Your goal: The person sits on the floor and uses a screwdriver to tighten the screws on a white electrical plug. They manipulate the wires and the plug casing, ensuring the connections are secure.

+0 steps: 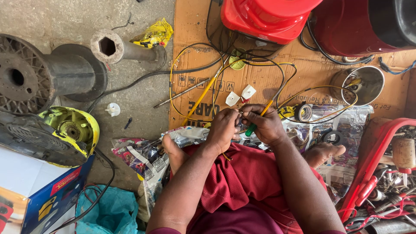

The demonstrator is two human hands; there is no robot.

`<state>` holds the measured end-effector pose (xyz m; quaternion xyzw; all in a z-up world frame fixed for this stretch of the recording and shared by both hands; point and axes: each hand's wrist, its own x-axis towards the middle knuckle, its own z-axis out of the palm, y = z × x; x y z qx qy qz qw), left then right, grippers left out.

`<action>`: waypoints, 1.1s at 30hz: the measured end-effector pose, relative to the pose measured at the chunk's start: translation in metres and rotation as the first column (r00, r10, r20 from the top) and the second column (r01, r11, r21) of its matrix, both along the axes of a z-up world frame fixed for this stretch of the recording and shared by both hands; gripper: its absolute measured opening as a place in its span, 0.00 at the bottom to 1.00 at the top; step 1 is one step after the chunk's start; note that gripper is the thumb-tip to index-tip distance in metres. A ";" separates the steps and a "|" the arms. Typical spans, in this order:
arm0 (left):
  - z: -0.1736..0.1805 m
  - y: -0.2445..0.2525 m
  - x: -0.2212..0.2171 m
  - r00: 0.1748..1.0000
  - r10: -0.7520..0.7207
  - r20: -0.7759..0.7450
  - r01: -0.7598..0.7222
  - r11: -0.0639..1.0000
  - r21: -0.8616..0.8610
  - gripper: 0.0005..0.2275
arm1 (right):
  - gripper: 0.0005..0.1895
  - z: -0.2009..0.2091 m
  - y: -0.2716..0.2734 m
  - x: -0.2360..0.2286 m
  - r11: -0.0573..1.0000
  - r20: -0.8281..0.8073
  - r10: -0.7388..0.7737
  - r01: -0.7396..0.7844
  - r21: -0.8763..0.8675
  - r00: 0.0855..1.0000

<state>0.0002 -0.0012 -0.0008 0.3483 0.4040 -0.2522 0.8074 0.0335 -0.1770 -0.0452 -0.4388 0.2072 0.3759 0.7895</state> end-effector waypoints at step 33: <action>0.002 0.002 0.001 0.998 0.043 -0.037 -0.046 0.994 -0.101 0.12 | 0.07 0.002 0.000 0.004 0.998 -0.013 -0.013 0.014 0.062 1.000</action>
